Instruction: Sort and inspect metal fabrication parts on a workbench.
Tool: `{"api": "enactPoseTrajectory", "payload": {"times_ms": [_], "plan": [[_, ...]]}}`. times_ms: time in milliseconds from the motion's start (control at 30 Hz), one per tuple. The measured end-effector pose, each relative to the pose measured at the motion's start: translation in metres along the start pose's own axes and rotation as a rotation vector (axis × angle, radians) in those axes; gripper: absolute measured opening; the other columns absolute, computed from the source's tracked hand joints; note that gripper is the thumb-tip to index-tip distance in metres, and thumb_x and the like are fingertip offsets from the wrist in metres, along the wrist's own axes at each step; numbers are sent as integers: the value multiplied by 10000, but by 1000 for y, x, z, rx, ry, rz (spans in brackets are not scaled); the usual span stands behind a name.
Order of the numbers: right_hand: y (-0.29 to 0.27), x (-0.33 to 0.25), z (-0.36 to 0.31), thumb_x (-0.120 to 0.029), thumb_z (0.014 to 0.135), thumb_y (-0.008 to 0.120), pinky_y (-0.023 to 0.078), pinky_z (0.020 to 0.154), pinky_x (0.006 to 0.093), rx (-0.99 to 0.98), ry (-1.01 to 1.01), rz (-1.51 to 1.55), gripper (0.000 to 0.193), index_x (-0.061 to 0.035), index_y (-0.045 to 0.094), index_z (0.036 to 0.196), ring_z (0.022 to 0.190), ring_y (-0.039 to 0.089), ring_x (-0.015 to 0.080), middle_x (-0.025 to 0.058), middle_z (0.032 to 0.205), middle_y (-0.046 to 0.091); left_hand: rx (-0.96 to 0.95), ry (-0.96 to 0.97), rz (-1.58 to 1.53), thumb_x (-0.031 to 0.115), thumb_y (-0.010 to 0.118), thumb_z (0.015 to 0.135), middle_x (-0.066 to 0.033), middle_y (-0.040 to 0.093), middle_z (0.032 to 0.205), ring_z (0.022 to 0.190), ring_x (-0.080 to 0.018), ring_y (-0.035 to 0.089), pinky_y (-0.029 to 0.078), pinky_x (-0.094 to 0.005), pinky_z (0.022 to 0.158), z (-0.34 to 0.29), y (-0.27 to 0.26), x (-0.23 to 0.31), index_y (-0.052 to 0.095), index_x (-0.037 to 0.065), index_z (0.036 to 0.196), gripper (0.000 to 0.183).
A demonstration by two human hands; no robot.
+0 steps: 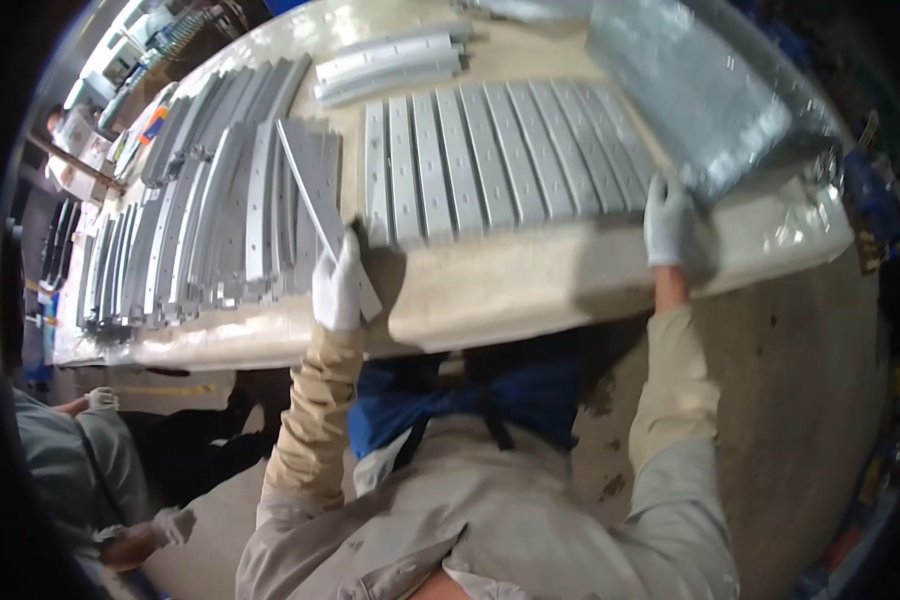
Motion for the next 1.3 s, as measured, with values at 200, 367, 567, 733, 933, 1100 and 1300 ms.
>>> {"api": "enactPoseTrajectory", "payload": {"times_ms": [200, 367, 567, 733, 933, 1100, 1300], "plan": [[-13, -60, 14, -209, 951, 664, 512, 965, 451, 132, -254, -302, 382, 8, 654, 1265, 1141, 639, 396, 203, 1232, 686, 19, 6, -167, 248, 561, 1065, -118, 626, 1281, 1160, -176, 580, 433, -305, 1038, -17, -1, 3, 535, -95, 1391, 474], [19, -122, 80, -387, 908, 689, 491, 1016, 449, -330, -132, -158, 596, -38, 581, 1379, 1196, 613, 379, 193, 1340, 629, 19, -8, -218, 190, 530, 1063, -168, 593, 1350, 1242, -225, 564, 412, -348, 1094, -21, 4, 2, 512, -108, 1393, 445], [129, -139, 186, -451, 906, 659, 508, 992, 467, -273, -462, -400, 602, -126, 573, 1406, 1181, 614, 368, 170, 1282, 644, 43, 62, -84, 130, 496, 1055, -220, 560, 1396, 1296, -276, 545, 396, -391, 1126, -22, 5, 2, 481, -121, 1401, 428], [199, -187, 229, -487, 908, 641, 476, 1036, 459, -449, -405, -529, 632, -75, 581, 1384, 1226, 591, 349, 175, 1292, 650, 59, 74, -3, 127, 464, 1065, -235, 521, 1432, 1331, -304, 520, 413, -428, 1132, -24, 0, -1, 444, -128, 1419, 436], [259, -144, 315, -469, 890, 664, 460, 1060, 461, -265, -227, -421, 624, -63, 598, 1360, 1277, 562, 371, 189, 1349, 629, 91, 24, 180, 100, 491, 1037, -268, 543, 1403, 1319, -346, 534, 388, -416, 1142, -32, -8, -2, 479, -148, 1381, 424], [287, -88, 361, -460, 839, 720, 478, 1050, 457, -621, -297, -418, 657, -42, 612, 1335, 1266, 579, 378, 228, 1347, 625, 85, 63, 114, 106, 445, 1042, -281, 475, 1469, 1380, -376, 480, 392, -470, 1153, -27, 5, 6, 444, -143, 1394, 431], [278, -122, 346, -369, 889, 650, 525, 982, 474, -781, -310, -704, 521, -56, 642, 1306, 1187, 636, 390, 214, 1297, 658, 91, 91, 91, 102, 427, 1031, -287, 468, 1476, 1410, -398, 448, 376, -484, 1171, -24, 6, 10, 441, -146, 1393, 439]]}}
Point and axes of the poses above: each hand's wrist, its own z-axis towards the middle knuckle, its own y-axis out of the palm, x = y × z, the point moved 2 cm from there along z, towards the middle knuckle
